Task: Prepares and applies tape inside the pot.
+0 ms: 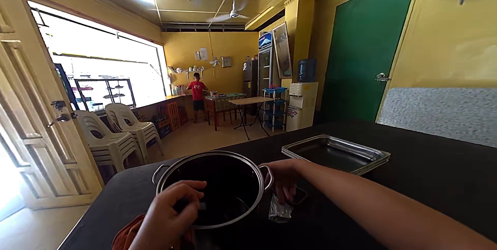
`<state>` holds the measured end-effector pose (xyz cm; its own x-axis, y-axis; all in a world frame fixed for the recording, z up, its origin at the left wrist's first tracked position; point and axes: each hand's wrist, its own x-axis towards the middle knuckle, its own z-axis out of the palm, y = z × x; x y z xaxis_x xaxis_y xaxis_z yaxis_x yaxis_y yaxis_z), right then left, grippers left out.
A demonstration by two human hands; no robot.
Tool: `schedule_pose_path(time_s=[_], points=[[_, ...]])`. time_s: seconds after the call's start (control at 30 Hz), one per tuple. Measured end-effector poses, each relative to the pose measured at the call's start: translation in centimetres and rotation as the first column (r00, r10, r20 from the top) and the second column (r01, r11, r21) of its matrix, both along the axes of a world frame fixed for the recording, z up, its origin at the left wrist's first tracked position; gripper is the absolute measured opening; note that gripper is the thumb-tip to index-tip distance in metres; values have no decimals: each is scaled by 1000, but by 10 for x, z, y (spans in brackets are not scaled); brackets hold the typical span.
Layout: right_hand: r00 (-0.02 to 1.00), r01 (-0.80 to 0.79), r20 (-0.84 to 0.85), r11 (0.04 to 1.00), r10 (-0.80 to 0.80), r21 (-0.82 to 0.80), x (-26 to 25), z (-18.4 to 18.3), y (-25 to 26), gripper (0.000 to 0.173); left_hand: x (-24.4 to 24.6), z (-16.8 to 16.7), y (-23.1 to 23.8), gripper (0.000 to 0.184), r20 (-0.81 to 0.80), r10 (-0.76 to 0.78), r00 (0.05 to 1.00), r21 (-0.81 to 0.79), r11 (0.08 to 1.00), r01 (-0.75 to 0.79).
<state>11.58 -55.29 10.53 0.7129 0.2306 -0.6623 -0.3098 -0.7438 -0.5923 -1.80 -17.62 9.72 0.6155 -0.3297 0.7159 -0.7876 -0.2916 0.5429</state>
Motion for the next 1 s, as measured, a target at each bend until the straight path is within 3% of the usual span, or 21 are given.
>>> schedule_pose_path(time_s=[0.1, 0.2, 0.37, 0.43, 0.53, 0.7, 0.8, 1.0], points=[[998, 51, 34, 992, -55, 113, -12, -7, -2, 108, -10, 8, -6, 15, -116, -23, 993, -218, 976, -3], [999, -23, 46, 992, 18, 127, -11, -9, 5, 117, -24, 7, -27, 14, -96, 4, 995, -241, 970, -27], [999, 26, -51, 964, -13, 266, -22, -12, 21, 78, -26, -7, -42, 12, 36, 146, 989, -83, 986, -143], [992, 58, -125, 936, -15, 347, -39, -9, 25, 74, -20, -9, -34, 13, 51, 210, 976, -76, 976, -206], [978, 114, -206, 886, -22, 449, -60, -14, 26, 76, -12, -5, -20, 12, -20, 189, 982, -122, 974, -190], [943, 332, -206, 777, -262, 535, -99, -10, 34, 59, -10, -7, -24, 9, -25, 153, 988, -153, 976, -155], [912, 397, -165, 707, -375, 585, -116, -15, 35, 51, -11, -13, -32, 7, 102, 200, 975, -84, 978, -192], [849, 381, -67, 520, -524, 764, -151, -29, 48, 28, -17, -14, -35, 5, 378, 269, 886, 33, 952, -304]])
